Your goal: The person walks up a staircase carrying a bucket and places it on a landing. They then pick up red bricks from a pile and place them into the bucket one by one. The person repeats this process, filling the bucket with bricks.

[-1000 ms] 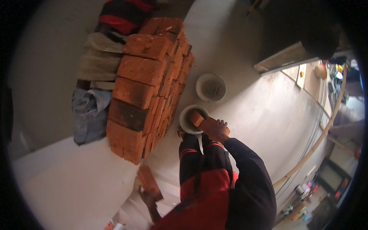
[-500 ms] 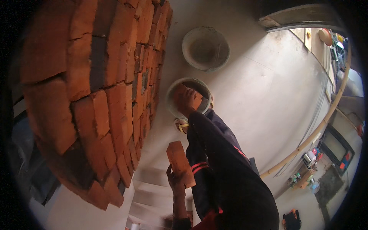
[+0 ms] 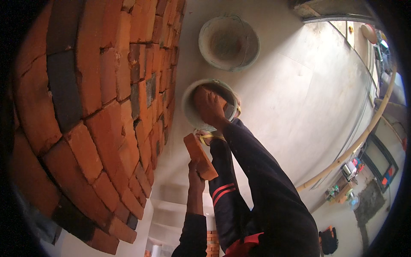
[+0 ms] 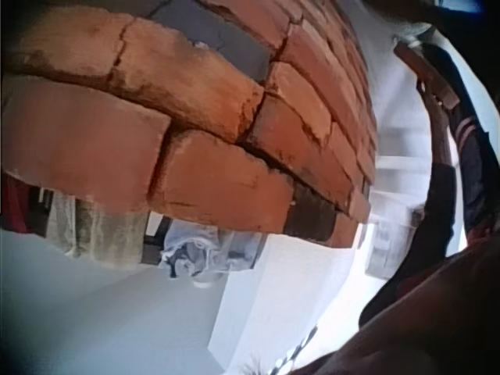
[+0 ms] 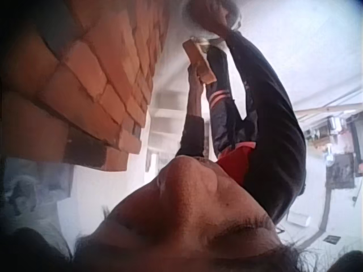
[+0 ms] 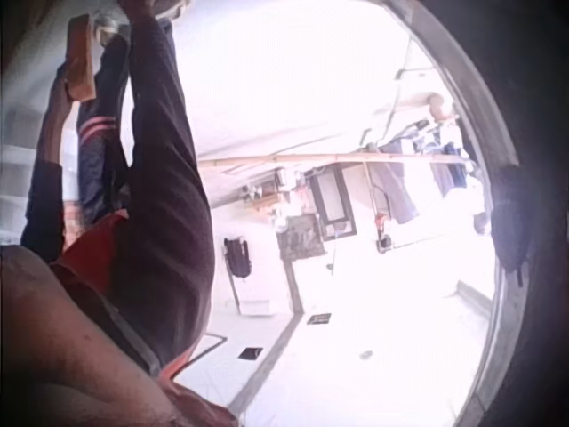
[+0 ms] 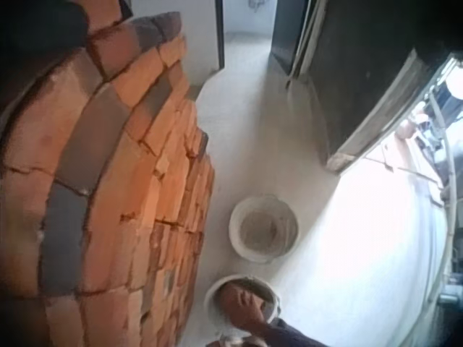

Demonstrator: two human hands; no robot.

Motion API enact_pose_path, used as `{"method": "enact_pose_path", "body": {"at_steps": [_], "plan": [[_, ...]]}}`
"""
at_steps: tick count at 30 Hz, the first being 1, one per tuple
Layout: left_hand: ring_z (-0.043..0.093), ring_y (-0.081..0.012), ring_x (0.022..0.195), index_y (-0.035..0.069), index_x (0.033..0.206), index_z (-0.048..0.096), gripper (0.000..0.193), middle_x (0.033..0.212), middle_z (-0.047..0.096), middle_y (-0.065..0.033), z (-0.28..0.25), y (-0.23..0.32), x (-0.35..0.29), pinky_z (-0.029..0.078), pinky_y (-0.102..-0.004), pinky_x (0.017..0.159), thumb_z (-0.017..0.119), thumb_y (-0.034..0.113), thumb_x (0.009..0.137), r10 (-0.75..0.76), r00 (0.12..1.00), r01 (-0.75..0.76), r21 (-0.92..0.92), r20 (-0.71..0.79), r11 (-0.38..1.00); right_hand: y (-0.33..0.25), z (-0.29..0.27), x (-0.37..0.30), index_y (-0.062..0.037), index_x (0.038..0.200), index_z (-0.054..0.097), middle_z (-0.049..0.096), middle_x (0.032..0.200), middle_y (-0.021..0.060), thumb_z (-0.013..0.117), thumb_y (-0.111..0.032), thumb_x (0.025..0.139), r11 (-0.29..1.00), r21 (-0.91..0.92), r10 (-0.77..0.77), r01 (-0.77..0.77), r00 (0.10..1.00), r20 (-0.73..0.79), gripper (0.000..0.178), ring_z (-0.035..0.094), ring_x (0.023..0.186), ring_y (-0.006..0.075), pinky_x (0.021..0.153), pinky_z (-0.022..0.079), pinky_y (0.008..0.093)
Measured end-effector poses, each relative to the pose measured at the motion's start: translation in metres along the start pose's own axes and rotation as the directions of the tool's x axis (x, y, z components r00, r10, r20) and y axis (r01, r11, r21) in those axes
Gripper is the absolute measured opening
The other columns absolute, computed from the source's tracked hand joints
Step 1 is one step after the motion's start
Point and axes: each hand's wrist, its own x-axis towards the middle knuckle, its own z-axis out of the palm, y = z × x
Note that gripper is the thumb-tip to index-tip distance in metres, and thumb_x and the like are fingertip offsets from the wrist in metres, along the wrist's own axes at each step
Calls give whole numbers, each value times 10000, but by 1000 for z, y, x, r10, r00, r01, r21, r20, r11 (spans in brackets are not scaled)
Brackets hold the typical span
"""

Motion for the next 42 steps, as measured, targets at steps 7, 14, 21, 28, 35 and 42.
{"method": "enact_pose_path", "body": {"at_steps": [7,14,21,28,35,42], "plan": [[475,-208,1055,94,1274,350,588,1135,465,-67,26,7,29,420,-365,860,596,349,805,-42,990,57,-115,133,992,25,-2,-25,-83,1136,512,380,1220,267,641,-322,657,968,-96,-230,230,973,13,551,379,1124,427,860,390,504],[461,-203,1077,86,1284,345,592,1156,458,-59,39,11,33,413,-378,872,590,348,812,-11,996,15,-56,87,998,10,-1,-7,-83,1113,517,396,1207,244,674,-320,636,988,-45,-151,150,989,0,555,390,1099,397,869,371,465],[523,-230,1019,92,1231,410,531,1115,515,-86,43,15,60,434,-394,866,542,419,834,-115,976,139,-122,187,983,14,-2,-16,-58,1133,500,374,1234,213,671,-347,661,987,41,-156,156,988,5,579,357,1144,388,941,328,473],[485,-270,1053,132,1257,372,607,1141,477,-103,62,27,91,408,-473,861,557,481,797,-223,954,252,-133,200,958,30,6,-25,-84,1186,478,385,1245,171,624,-297,730,983,95,-164,157,985,61,524,383,1172,321,935,361,423],[479,-268,1074,136,1256,386,568,1156,478,-101,55,23,99,397,-499,876,547,450,811,-153,951,200,-156,269,967,52,0,-25,-107,1163,485,383,1262,128,639,-259,706,963,196,-197,185,979,44,505,449,1122,252,850,404,383],[480,-274,1108,122,1262,400,552,1191,489,-96,42,30,93,403,-511,889,517,446,830,-144,893,291,-303,426,908,51,1,-30,-152,1189,461,379,1241,160,624,-218,717,976,203,-112,85,986,125,504,456,1101,294,842,404,400]]}}
